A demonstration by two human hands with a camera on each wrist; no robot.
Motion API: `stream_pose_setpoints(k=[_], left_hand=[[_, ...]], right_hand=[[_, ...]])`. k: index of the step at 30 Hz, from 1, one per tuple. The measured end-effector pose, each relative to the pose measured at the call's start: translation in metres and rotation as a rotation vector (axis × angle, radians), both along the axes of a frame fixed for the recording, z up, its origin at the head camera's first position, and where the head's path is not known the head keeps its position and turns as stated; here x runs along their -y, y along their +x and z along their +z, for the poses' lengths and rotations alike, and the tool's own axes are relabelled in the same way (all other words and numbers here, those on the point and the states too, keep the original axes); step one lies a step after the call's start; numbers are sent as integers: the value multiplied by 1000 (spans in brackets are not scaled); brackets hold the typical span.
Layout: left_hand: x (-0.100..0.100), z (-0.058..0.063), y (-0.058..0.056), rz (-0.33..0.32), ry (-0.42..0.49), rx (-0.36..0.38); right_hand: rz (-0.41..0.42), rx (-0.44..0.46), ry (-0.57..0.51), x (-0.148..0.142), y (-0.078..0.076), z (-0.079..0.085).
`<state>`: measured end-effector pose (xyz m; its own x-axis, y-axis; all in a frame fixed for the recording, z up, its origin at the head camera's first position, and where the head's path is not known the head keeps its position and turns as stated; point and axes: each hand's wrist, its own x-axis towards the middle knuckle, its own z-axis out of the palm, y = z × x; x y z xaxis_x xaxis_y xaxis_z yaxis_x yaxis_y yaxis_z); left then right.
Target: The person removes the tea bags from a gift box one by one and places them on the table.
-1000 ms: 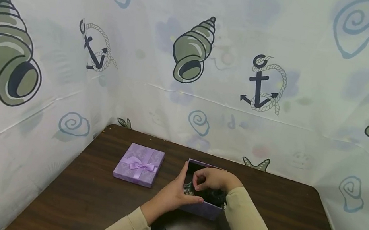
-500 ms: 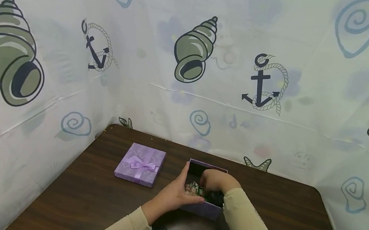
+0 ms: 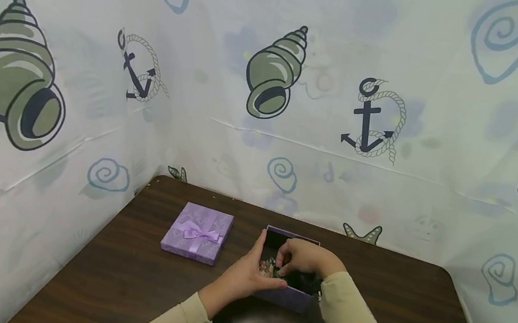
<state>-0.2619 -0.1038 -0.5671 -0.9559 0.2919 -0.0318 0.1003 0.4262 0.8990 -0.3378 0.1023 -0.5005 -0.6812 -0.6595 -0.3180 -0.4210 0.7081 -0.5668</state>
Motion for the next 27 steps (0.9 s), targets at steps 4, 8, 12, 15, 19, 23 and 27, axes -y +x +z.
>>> stream_pose_setpoints(k=[4, 8, 12, 15, 19, 23, 27], left_hand=[[0, 0, 0, -2, -13, 4], [0, 0, -1, 0, -7, -6], [-1, 1, -1, 4, -1, -16], [-1, 2, -2, -3, 9, -8], [-2, 2, -3, -4, 14, -11], [-4, 2, -4, 4, 7, -9], [-6, 2, -4, 8, 6, 4]], right_hand=[[25, -49, -22, -2, 2, 6], [-21, -103, -34, -5, 3, 14], [-62, -110, -86, -13, 0, 14], [-84, -73, -160, -22, -5, 8], [-136, 17, -282, -33, -10, 5], [-174, 91, -352, -40, -13, 5], [-194, 108, -349, -44, -14, 6]])
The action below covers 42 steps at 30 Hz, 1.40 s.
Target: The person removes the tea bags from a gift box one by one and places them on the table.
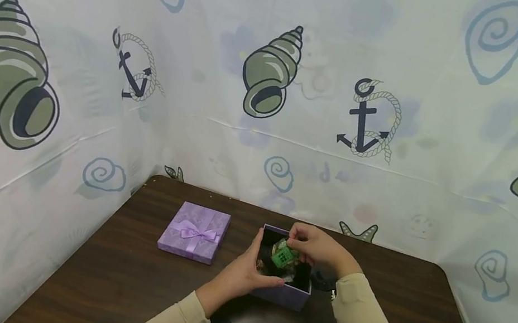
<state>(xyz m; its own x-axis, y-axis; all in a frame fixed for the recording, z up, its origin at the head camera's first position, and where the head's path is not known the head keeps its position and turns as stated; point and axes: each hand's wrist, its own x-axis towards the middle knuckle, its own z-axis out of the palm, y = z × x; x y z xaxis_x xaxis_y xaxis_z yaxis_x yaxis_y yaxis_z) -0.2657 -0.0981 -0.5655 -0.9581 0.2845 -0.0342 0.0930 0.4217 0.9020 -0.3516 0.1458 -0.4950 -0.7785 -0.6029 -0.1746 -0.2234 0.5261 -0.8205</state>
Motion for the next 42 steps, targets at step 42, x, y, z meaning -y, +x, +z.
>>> stream_pose_setpoints(k=[42], left_hand=[[-1, -7, -1, 28, -16, -27]], right_hand=[[-552, -80, -571, -56, 61, -29]])
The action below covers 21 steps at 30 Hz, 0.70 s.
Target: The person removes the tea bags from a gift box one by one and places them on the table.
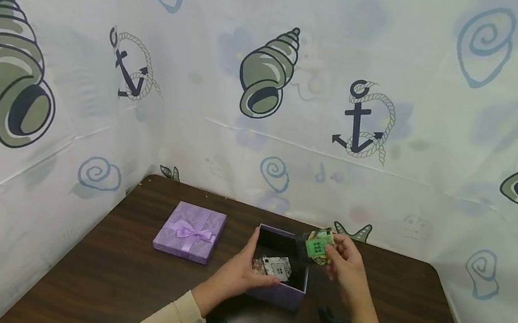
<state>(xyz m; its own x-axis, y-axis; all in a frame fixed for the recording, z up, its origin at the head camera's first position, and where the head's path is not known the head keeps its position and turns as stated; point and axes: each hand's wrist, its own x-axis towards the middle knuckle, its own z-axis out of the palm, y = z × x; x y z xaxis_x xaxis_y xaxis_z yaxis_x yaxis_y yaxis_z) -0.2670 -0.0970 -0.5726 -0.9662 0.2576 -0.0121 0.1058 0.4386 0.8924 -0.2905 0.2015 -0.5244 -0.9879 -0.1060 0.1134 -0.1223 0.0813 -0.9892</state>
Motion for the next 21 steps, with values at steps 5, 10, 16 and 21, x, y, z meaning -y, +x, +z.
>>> stream_pose_setpoints(k=[5, 10, 16, 21], left_hand=[[-2, 0, -1, 9, -4, 5], [-2, 0, -1, 5, 3, 2], [-1, -1, 0, 11, -8, -3], [-2, 1, 0, 16, -15, -9]], right_hand=[[-98, -42, -347, -20, -1, -25], [-150, -68, -508, -40, -4, -68], [-234, 23, -515, -47, -12, -89], [-255, 48, -491, -48, -18, -91]])
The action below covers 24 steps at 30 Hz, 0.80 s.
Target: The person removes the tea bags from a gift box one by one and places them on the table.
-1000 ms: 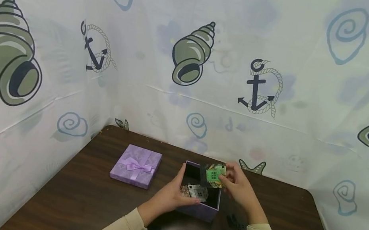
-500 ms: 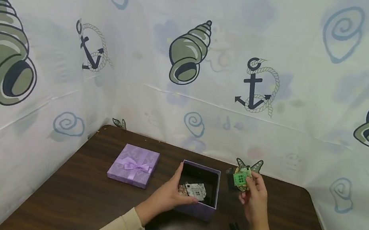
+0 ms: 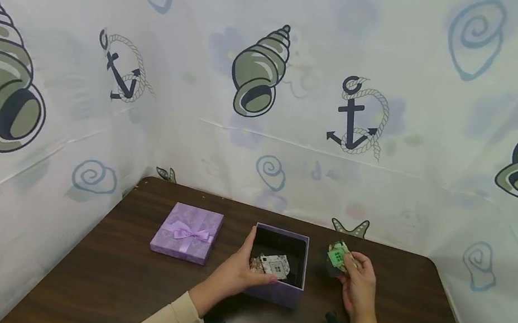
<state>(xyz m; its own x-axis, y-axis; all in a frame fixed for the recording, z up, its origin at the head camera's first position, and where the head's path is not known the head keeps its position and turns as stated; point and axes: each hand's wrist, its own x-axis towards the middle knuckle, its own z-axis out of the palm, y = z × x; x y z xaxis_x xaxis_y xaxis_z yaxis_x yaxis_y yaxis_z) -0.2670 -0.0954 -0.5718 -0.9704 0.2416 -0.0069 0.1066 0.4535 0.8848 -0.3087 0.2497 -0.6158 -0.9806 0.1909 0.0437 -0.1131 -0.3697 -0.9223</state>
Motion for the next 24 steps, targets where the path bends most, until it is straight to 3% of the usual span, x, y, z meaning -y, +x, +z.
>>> stream_pose_setpoints(k=[5, 8, 14, 18, 24], left_hand=[[0, 3, -1, 6, 6, 0], [0, 2, -1, 2, 2, 7], [0, 2, -1, 2, 6, -6], [0, 2, -1, 1, 12, -1], [0, 2, -1, -4, 18, 3]], right_hand=[[28, 32, 8, -1, -4, 4], [25, 51, 68, 0, -4, 5], [-18, 71, 371, 2, -4, 5], [15, 83, 585, 3, -4, 4], [71, 98, 753, 2, -5, 4]])
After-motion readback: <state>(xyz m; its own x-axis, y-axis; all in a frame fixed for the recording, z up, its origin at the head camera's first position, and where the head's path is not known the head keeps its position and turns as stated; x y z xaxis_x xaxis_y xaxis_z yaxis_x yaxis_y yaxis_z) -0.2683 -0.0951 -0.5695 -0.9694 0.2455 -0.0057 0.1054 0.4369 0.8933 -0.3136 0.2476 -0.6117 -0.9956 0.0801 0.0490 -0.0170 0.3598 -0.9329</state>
